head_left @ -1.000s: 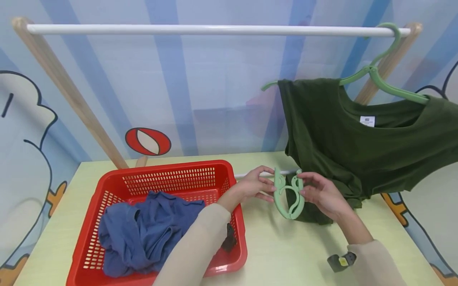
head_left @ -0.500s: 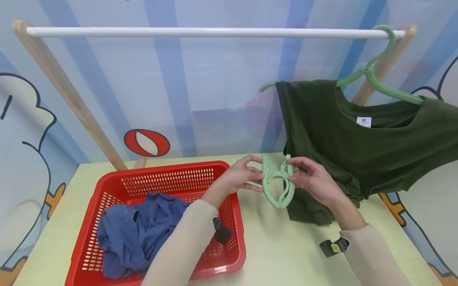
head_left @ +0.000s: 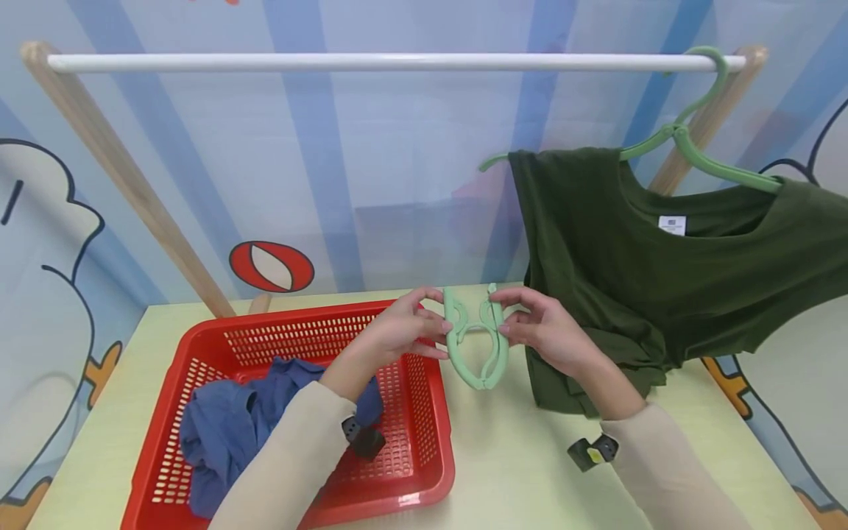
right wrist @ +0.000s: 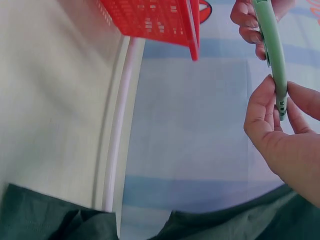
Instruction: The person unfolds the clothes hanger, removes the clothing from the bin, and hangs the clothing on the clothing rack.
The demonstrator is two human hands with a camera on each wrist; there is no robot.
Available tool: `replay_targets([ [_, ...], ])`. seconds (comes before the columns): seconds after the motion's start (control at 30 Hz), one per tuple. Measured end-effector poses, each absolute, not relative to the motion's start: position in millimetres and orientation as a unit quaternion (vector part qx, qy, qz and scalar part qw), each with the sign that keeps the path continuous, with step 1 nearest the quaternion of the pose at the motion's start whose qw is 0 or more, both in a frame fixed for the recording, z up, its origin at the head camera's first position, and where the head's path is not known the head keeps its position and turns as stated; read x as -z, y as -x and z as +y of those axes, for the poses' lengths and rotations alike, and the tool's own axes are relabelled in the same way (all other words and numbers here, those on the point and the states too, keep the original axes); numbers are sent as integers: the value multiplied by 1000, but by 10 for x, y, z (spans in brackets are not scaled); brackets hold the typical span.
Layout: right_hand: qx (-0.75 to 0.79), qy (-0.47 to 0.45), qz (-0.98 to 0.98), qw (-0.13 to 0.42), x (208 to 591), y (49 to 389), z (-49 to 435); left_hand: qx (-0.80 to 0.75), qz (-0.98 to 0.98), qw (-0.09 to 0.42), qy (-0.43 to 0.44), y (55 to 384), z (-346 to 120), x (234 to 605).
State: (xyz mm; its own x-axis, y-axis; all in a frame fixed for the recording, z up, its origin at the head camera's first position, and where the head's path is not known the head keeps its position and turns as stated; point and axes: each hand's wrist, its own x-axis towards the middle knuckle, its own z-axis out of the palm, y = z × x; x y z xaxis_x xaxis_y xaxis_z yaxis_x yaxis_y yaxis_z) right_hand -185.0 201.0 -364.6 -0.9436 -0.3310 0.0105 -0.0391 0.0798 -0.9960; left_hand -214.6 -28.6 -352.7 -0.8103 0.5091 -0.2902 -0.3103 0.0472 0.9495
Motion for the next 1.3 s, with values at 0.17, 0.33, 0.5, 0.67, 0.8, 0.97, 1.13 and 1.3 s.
replay_targets([
  [0.17,664,147,723,124,3645,1825,1878,-676,671,292,-87,2046,-449,3510],
  [0.33,665,168,715,134,3644,1785,1760,-666,683,285,-91,1968,-583,3517],
  [0.5,663,180,713,141,3633,1761,1654,-644,711,264,-97,1908,-672,3529],
  [0.67,662,189,711,141,3636,1761,1602,-641,716,258,-96,1887,-738,3518],
  [0.8,656,193,716,136,3617,1775,1581,-641,717,255,-99,1888,-766,3487],
  [0.97,649,181,728,130,3568,1781,1563,-635,724,249,-104,1910,-766,3452],
  [1.13,648,166,733,125,3540,1782,1546,-633,728,239,-111,1938,-759,3430],
  [1.3,651,166,731,124,3524,1786,1541,-629,730,239,-120,1950,-755,3418],
])
